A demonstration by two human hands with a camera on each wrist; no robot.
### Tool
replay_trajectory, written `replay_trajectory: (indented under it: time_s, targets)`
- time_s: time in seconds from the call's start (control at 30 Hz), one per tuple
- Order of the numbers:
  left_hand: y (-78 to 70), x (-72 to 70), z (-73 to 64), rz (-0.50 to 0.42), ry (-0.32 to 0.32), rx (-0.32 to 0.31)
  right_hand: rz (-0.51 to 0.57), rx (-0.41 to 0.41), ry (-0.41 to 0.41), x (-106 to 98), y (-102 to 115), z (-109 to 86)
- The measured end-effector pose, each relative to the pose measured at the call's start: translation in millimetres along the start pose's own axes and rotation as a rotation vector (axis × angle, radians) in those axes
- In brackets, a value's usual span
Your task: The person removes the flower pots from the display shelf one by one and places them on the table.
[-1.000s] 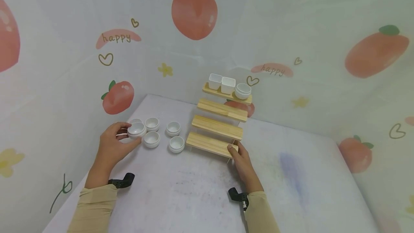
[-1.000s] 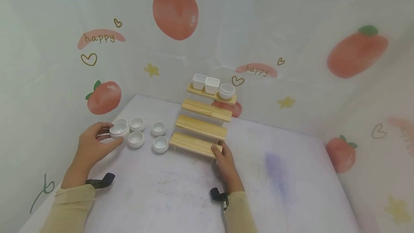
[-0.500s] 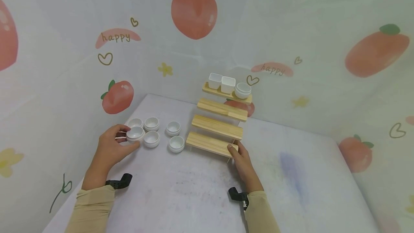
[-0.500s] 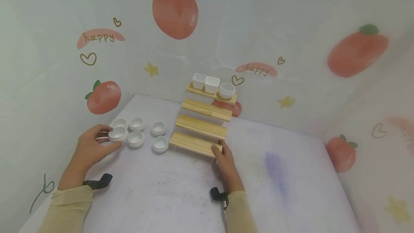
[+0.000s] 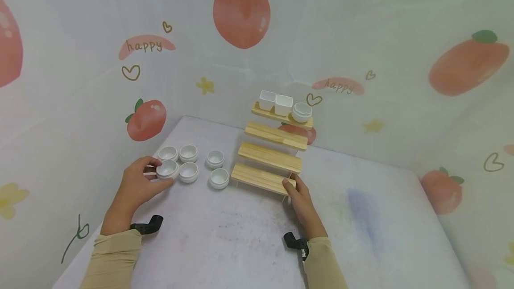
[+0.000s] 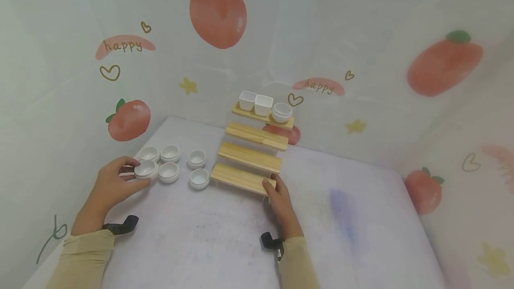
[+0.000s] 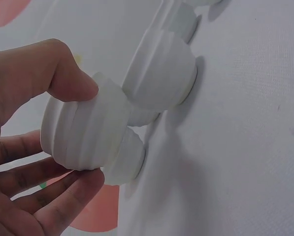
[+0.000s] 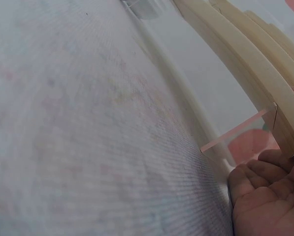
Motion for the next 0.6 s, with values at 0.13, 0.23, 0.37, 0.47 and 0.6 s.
replay_trajectory:
  time_s: [0.13,0.23,0.37,0.47,0.6]
  targets:
    - [0.4,-0.2,-0.3,0.025,-0.001,-0.003,-0.005,0.008,-0.006,0.1,0.2,-0.3]
    - [1.5,0.2,0.3,0.035,-0.003,-0.002,-0.003,0.014,-0.01,-0.1,-0.3,0.1]
    - [4.2,1.2,1.7,0.036,-0.001,-0.004,0.001,0.01,-0.011,-0.4,-0.7,0.4]
    - [6.9,2.4,2.0,0.042,0.008,-0.011,0.008,0.003,-0.003,-0.1,-0.1,0.3]
    - [8.5,3.6,2.1,0.048,0.016,-0.011,0.011,-0.002,-0.001,0.0,0.4,0.9]
Point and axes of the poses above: each hand's wrist, its own z-axis towards the middle knuckle, its own x-axis out of the palm, y = z × x, the point moved 5 cm from there along z, towards the middle knuckle, and after that the axes turned 9 degrees about -y, right-handed, at the moved point
